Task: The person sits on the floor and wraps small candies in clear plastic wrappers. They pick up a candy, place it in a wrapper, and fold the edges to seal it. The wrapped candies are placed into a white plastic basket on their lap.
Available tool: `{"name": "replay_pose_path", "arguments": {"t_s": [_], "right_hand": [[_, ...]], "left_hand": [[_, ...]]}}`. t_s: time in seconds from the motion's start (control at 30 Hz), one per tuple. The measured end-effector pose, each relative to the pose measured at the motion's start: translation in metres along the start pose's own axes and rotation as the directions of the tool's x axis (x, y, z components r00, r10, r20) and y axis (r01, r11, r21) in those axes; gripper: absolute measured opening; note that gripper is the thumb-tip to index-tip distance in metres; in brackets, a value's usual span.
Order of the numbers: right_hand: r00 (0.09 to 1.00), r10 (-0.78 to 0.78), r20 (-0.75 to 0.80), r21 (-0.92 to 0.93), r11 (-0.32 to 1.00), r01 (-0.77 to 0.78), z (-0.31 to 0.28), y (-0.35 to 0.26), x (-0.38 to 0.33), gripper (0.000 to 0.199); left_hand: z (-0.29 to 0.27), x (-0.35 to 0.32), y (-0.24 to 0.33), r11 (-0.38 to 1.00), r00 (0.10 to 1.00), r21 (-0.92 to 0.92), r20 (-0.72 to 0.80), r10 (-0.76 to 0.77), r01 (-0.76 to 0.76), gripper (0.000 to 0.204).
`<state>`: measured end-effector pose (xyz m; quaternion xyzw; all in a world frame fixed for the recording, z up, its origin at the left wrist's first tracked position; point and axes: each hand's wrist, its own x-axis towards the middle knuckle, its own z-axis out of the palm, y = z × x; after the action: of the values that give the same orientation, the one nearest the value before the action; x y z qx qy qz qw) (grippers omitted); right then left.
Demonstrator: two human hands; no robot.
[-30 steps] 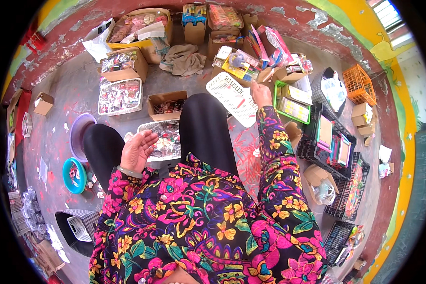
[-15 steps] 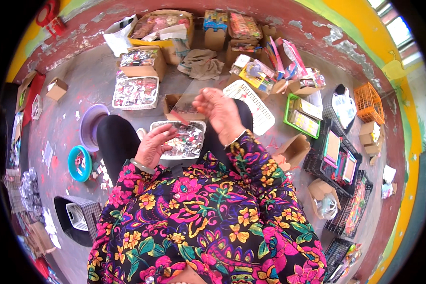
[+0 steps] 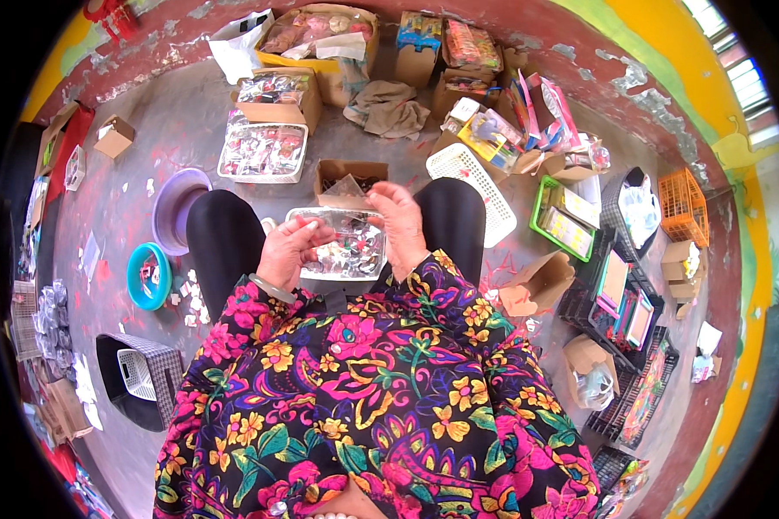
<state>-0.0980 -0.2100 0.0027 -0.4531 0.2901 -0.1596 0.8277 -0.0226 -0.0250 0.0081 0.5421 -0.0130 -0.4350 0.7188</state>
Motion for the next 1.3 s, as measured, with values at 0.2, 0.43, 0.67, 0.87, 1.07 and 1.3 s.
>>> {"name": "replay_pose_path", "arguments": {"t_s": [0.2, 0.43, 0.67, 0.87, 1.07, 1.3], "right_hand": [[0.657, -0.413, 0.631, -0.571, 0.326, 0.753, 0.017, -0.017, -0.011, 0.04], [0.878, 0.058, 0.476, -0.702, 0.626, 0.339, 0.008, 0.006, -0.009, 0.015], [0.88, 0.321, 0.35, -0.169, 0.946, -0.277, 0.011, -0.005, -0.01, 0.012], [0.89, 0.291, 0.35, -0.073, 0.956, -0.283, 0.006, 0.005, -0.006, 0.012], [0.899, 0.267, 0.347, -0.105, 0.964, -0.246, 0.005, 0.005, -0.007, 0.014], [0.913, 0.078, 0.399, -0.326, 0.943, 0.062, 0.009, 0.002, -0.006, 0.039]], "left_hand": [[0.002, 0.003, -0.009, 0.651, 0.968, 0.72, 0.13, 0.213, -0.24, 0.014], [0.001, -0.002, -0.005, 0.382, 0.879, 0.842, 0.2, 0.434, -0.38, 0.013], [0.0, -0.001, 0.011, 1.0, 1.0, 0.002, -0.002, -0.027, 0.027, 0.014], [0.004, -0.004, 0.013, 0.984, 0.996, -0.158, 0.044, -0.076, 0.082, 0.018], [-0.002, -0.002, 0.011, 0.985, 0.996, -0.144, 0.022, -0.088, 0.09, 0.012], [0.0, 0.003, 0.004, 0.998, 0.999, -0.029, 0.004, 0.051, -0.051, 0.012]]}}
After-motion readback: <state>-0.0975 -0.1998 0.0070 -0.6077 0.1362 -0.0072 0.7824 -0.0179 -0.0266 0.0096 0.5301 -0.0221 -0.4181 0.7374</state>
